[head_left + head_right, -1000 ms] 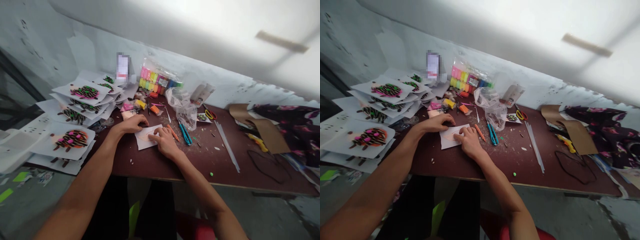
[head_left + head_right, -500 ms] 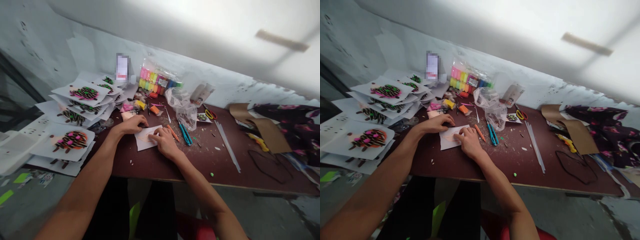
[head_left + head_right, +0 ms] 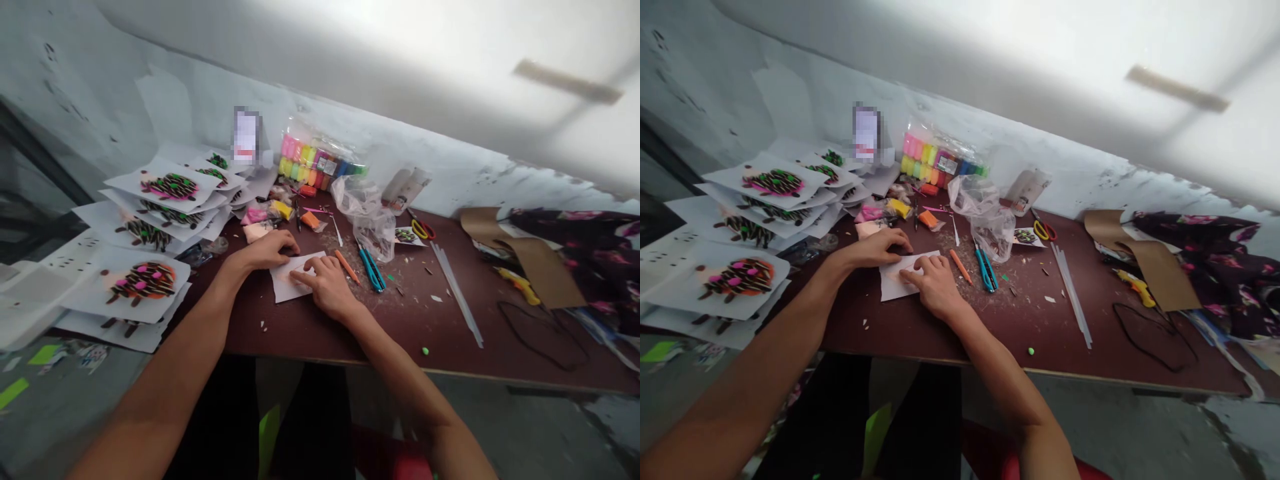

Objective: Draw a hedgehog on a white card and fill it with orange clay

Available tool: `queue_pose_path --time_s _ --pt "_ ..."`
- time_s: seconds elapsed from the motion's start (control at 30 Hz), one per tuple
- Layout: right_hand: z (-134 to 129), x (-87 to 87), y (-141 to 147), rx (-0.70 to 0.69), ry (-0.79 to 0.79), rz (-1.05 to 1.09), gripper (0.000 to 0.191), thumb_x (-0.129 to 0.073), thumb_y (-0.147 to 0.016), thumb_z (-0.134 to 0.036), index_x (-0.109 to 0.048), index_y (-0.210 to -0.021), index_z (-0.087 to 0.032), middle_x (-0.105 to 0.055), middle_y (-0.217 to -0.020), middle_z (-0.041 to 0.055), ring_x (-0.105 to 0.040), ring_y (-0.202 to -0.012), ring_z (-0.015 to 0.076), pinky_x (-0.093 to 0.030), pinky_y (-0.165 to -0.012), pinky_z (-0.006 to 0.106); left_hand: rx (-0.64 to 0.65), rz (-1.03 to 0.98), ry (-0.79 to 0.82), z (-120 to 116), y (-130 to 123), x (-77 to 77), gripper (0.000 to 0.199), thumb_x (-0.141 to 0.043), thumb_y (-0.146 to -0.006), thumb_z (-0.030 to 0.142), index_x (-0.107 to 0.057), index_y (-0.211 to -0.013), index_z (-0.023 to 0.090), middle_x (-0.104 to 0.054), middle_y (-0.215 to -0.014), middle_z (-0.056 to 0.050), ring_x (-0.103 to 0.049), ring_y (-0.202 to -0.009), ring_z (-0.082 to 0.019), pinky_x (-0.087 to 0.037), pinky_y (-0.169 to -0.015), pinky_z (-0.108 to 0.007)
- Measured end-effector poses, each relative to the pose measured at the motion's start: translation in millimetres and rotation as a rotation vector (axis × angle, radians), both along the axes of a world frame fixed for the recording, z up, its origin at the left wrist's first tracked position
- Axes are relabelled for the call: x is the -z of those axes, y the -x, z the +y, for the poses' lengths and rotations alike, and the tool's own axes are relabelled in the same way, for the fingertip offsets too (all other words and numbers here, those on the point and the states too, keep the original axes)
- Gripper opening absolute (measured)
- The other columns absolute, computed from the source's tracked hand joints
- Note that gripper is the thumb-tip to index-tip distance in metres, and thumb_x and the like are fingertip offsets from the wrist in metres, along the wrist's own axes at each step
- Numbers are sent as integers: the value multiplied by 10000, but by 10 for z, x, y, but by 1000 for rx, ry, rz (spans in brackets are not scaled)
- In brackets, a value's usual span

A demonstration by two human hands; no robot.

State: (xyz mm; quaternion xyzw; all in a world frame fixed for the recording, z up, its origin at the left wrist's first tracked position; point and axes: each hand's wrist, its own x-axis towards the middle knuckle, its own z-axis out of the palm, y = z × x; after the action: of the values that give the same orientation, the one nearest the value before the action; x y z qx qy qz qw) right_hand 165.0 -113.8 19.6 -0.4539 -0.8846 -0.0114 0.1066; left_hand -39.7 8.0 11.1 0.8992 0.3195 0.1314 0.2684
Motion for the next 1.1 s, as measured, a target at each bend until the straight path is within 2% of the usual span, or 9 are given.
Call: queue_pose_path --time_s 0.33,0.5,0.7,1.1 --pt "18 -30 43 11 13 -54 344 -441 -1030 -189 -719 -1188 -315 -615 -1111 81 -460 -1021 251 -309 -971 427 -2 40 -18 -15 -5 26 355 -592 -770 141 -778 -1058 233 -634 -1161 -64 -580 -1080 -224 -425 -1018 -344" --pt "16 -8 21 26 38 -1 347 -483 -1003 -148 -742 -1166 -312 -618 -1088 76 -467 -1011 238 -307 -953 407 -6 41 -17 -5 -7 32 362 -589 -769 142 -781 -1060 235 -628 -1163 -63 -575 -1086 -225 -418 -1029 -347" --pt "11 1 -27 71 50 92 417 -486 -980 -88 -720 -1241 -314 -618 -1093 75 -469 -985 219 -315 -906 371 -18 58 2 -27 -22 -6 370 -588 -768 145 -785 -1069 231 -624 -1175 -73 -574 -1103 -240 -411 -1040 -360" --pt "21 13 55 48 26 -13 345 -473 -1007 -173 -717 -1203 -317 -615 -1087 80 -466 -997 245 -323 -947 404 -17 67 -15 -33 -13 4 376 -579 -772 152 -781 -1078 234 -625 -1187 -69 -571 -1104 -237 -418 -1027 -354"
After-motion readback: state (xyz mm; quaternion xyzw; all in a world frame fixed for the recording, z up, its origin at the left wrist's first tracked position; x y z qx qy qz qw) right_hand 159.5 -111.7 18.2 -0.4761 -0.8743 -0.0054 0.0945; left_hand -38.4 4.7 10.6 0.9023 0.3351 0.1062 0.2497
